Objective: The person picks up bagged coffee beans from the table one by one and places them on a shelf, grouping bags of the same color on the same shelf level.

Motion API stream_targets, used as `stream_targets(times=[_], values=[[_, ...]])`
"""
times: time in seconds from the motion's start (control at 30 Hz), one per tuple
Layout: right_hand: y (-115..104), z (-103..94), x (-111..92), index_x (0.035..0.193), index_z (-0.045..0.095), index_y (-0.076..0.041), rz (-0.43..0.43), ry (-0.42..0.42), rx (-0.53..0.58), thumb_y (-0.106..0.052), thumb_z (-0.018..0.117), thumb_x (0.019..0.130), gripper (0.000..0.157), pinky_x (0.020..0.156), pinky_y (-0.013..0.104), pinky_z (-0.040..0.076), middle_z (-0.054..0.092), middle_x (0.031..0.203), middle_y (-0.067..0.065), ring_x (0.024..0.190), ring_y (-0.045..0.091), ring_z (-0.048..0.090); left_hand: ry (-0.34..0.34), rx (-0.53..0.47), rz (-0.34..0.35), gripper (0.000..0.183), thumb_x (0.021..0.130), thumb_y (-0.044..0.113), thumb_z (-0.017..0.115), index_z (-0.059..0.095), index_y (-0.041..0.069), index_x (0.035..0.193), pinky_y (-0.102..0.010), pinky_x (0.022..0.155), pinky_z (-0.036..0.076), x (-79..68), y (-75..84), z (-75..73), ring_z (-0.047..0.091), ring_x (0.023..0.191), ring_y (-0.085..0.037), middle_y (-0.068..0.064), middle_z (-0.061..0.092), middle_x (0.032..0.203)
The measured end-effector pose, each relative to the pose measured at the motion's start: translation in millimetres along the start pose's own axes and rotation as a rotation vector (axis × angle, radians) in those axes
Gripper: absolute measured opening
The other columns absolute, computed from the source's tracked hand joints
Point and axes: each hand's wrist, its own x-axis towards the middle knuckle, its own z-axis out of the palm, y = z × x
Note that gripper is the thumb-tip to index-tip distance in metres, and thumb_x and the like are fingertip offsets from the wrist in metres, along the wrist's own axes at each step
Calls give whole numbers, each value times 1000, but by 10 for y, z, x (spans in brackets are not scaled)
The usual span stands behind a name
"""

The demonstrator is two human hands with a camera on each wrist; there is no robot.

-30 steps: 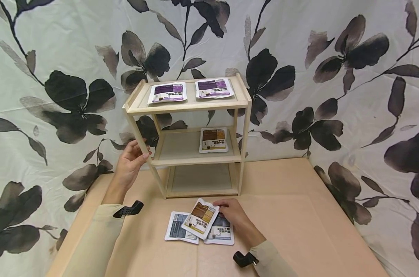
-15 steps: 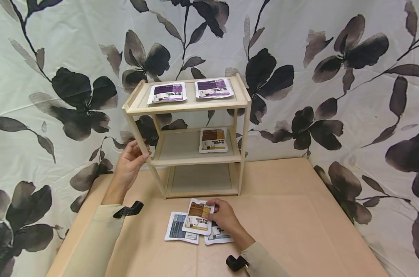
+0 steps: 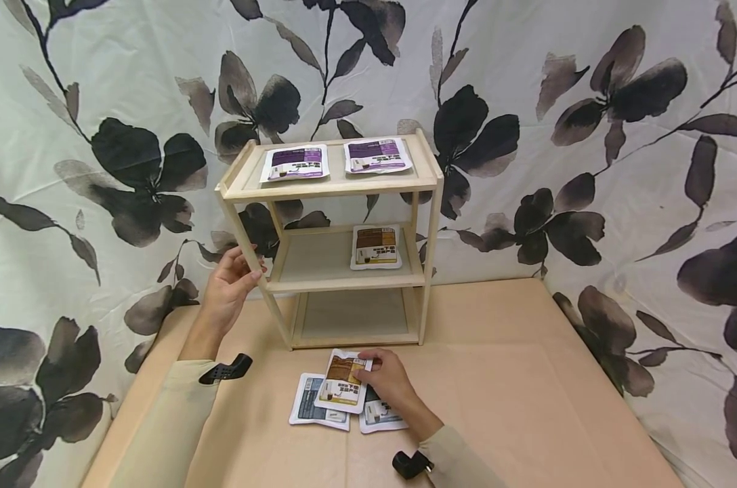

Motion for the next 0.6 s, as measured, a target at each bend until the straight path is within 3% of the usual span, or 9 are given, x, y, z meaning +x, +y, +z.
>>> stream_targets(times=[0.1, 0.23, 0.33, 0.43, 0.6], values=[[-10, 46, -3, 117, 71, -4, -26, -10, -3, -6, 82, 83, 36, 71, 21, 45, 67, 111, 11, 87, 18, 54, -1, -2, -1, 49, 95, -12, 60, 61, 19, 132, -26, 87, 54, 2, 0, 1, 58, 104, -25, 0, 66, 110], [-32, 80, 1, 114, 74, -5, -43, -47, -17, -5, 79, 86, 29, 63, 24, 37, 59, 90, 11, 76, 17, 46, 1, -12, -1, 46, 94, -12, 61, 56, 8, 136, -26, 87, 54, -2, -6, -1, 58, 105, -25, -7, 65, 112], [-53, 90, 10, 111, 75, -5, -26, -71, -12, -6, 77, 88, 24, 63, 26, 36, 56, 83, 9, 75, 17, 44, 0, -10, -2, 46, 94, -11, 62, 56, 8, 136, -26, 87, 54, -3, -11, -5, 58, 105, -25, -10, 63, 114], [-78, 93, 17, 113, 75, -6, -14, -84, 7, -8, 76, 88, 25, 68, 27, 38, 60, 90, 9, 80, 18, 46, -2, -5, -3, 47, 94, -10, 62, 59, 15, 134, -26, 88, 54, 1, -16, -10, 57, 106, -27, -9, 63, 113], [-84, 119, 20, 122, 71, -5, -22, -117, 35, -9, 78, 87, 36, 74, 28, 41, 63, 108, 14, 88, 20, 49, 0, -2, -2, 47, 94, -10, 62, 60, 17, 133, -25, 88, 54, 5, -13, -16, 57, 105, -26, -12, 62, 114]])
